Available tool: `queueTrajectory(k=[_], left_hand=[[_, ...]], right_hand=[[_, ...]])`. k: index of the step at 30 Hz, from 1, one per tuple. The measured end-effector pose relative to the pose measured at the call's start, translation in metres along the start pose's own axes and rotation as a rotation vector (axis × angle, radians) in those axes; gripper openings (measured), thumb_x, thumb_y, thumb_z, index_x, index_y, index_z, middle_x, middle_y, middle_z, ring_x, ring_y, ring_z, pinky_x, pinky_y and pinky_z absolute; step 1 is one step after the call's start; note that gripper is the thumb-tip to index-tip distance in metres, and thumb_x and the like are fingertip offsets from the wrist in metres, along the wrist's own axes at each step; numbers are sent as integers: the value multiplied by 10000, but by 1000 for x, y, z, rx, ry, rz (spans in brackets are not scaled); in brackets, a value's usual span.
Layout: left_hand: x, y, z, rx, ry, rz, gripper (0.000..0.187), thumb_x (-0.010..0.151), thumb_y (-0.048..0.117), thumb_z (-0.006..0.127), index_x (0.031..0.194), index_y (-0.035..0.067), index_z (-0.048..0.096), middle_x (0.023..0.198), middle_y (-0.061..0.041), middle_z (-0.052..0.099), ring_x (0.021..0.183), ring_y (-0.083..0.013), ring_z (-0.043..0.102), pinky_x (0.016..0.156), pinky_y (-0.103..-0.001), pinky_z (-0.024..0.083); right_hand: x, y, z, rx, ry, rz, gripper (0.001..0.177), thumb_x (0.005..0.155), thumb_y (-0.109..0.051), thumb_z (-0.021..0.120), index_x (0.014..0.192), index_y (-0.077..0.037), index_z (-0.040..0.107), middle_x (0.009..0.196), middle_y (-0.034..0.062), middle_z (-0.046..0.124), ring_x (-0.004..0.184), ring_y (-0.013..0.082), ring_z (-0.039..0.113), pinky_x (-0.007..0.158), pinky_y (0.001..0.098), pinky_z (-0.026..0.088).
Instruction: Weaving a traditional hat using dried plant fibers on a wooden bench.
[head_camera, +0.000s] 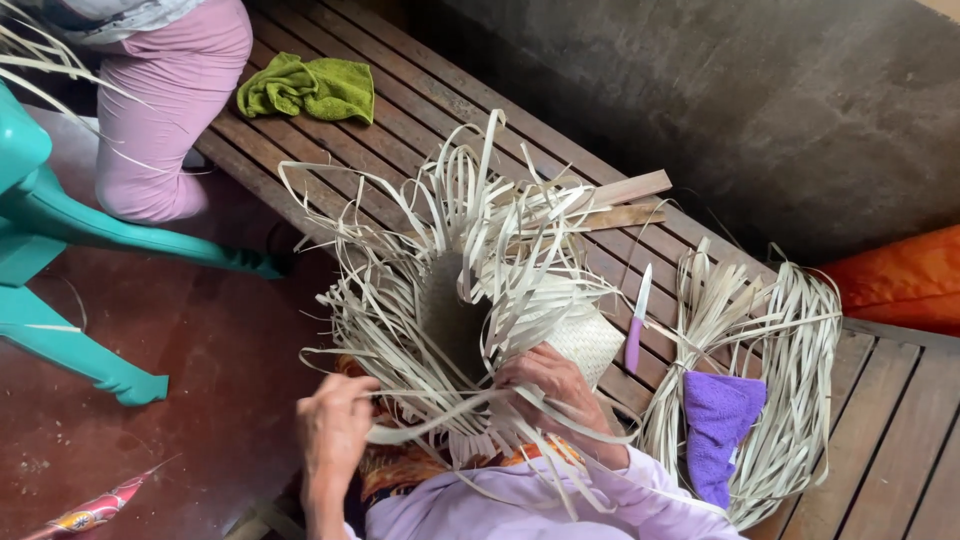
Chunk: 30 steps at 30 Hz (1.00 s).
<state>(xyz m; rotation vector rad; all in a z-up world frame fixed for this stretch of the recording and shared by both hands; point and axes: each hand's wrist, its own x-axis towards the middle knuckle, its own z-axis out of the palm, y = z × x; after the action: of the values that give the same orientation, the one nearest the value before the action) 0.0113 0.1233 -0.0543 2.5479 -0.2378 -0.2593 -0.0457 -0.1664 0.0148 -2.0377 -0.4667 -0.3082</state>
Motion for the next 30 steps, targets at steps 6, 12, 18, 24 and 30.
queueTrajectory(k=[6, 12, 18, 24, 30], left_hand=[[-4, 28, -16, 473, -181, -223, 708, 788, 417, 704, 1425, 236, 454, 1329, -68, 563, 1163, -266, 503, 941, -437, 362], [-8, 97, 20, -79, -16, 322, 316, 838, 339, 699, 1102, 165, 700, 1073, -30, 708, 1001, -181, 616, 914, -419, 381], [-6, 113, 25, -316, -51, 349, 108, 855, 110, 663, 940, 77, 721, 809, -21, 665, 761, -165, 606, 786, -346, 475], [-12, 120, 22, -413, -88, 292, 100, 866, 66, 634, 925, 31, 706, 801, -57, 648, 680, -166, 638, 575, -302, 513], [-17, 120, 34, -448, -110, 238, 94, 922, 79, 540, 931, 41, 626, 850, -69, 615, 711, -172, 616, 610, -310, 527]], right_hand=[[2, 2, 2, 48, -23, 58, 125, 970, -202, 564, 914, -98, 605, 885, 15, 688, 758, 180, 610, 773, 323, 449], [-1, 4, 9, 15, -16, 15, 211, 989, -290, 518, 927, -110, 608, 920, 13, 698, 756, 184, 624, 745, 331, 447], [-4, 2, 4, 4, -5, 50, 235, 971, -295, 552, 921, -81, 637, 910, 37, 699, 778, 200, 617, 741, 329, 466], [-4, 1, 5, -10, -4, 41, 249, 979, -300, 533, 917, -81, 635, 875, 39, 682, 764, 207, 610, 732, 325, 465], [-2, -1, 3, -98, -55, -33, 174, 964, -234, 585, 1015, -78, 642, 932, 46, 672, 809, 216, 609, 733, 324, 449]])
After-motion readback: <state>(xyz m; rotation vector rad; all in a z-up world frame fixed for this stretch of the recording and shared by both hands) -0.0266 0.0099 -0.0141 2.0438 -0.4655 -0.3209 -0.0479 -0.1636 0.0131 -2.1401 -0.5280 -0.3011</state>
